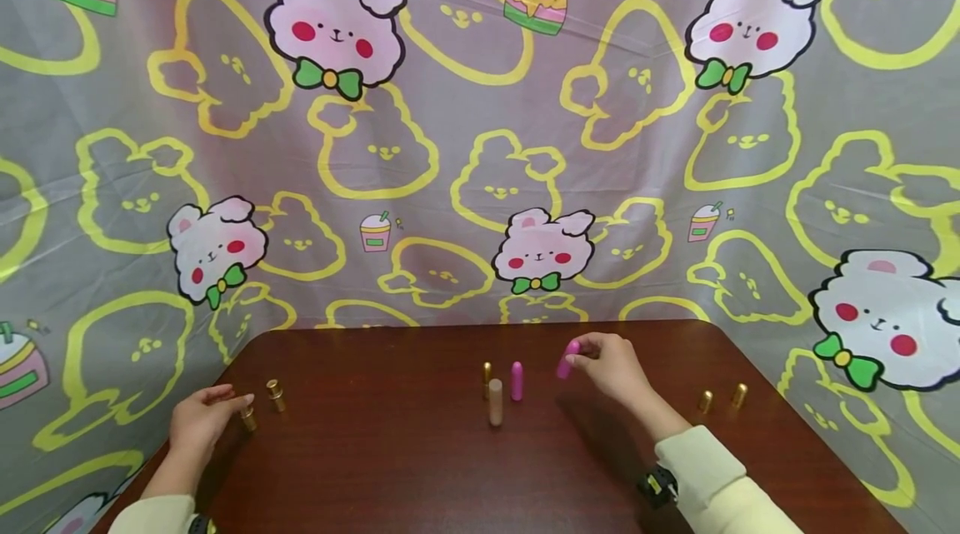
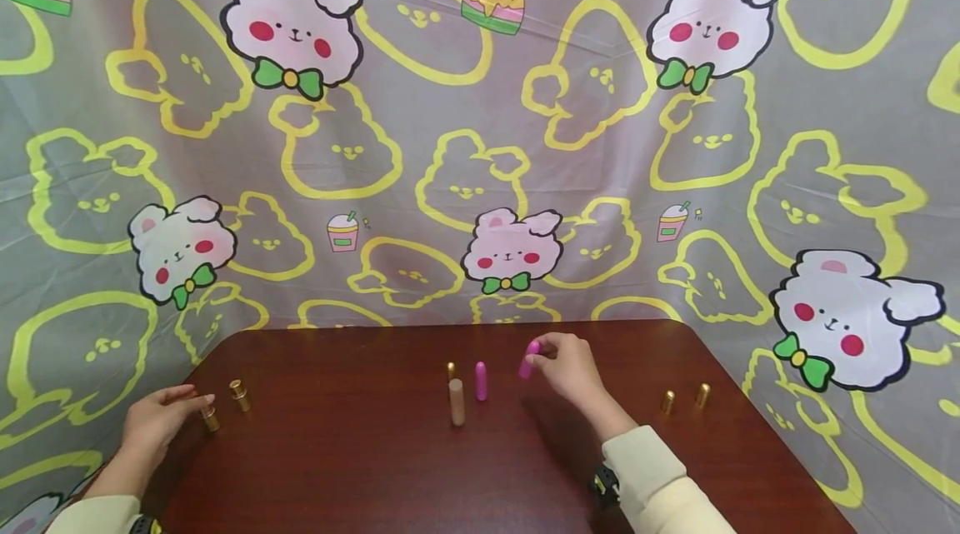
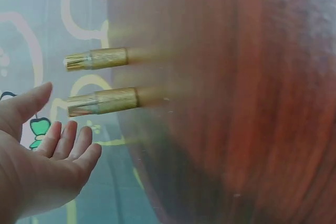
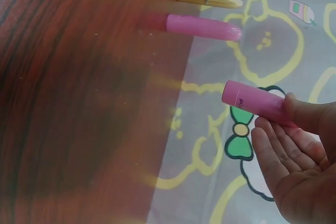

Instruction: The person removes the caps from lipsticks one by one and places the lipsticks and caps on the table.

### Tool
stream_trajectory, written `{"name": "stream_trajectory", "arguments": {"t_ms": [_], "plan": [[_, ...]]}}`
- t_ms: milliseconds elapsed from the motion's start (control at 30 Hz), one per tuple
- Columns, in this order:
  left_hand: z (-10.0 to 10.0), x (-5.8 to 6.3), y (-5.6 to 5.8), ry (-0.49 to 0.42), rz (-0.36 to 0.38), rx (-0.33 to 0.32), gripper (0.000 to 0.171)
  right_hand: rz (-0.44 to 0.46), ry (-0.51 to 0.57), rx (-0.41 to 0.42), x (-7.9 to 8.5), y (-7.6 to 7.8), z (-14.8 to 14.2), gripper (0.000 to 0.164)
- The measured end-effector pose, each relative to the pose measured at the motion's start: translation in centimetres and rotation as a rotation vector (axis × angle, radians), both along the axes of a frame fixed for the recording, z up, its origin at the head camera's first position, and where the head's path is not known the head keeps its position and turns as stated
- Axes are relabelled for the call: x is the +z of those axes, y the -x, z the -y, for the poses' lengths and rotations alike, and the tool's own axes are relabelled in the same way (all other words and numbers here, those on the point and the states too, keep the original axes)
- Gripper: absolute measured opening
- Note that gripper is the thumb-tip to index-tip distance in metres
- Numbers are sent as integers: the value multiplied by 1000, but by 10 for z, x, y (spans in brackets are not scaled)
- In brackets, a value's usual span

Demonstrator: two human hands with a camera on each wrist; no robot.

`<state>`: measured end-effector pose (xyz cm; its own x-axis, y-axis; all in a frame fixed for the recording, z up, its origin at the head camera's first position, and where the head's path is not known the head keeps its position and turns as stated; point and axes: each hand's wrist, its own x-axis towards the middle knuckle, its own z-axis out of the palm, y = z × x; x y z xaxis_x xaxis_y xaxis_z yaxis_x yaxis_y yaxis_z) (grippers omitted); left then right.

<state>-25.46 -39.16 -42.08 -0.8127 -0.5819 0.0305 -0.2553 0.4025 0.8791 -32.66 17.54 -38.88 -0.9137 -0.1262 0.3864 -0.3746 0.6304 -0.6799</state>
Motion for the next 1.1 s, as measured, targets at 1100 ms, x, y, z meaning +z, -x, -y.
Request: {"name": "stream_trajectory", "arguments": {"t_ms": [1100], "plan": [[-127, 65, 30, -64, -428, -149, 47, 115, 392, 44, 35, -18, 16, 31]]}}
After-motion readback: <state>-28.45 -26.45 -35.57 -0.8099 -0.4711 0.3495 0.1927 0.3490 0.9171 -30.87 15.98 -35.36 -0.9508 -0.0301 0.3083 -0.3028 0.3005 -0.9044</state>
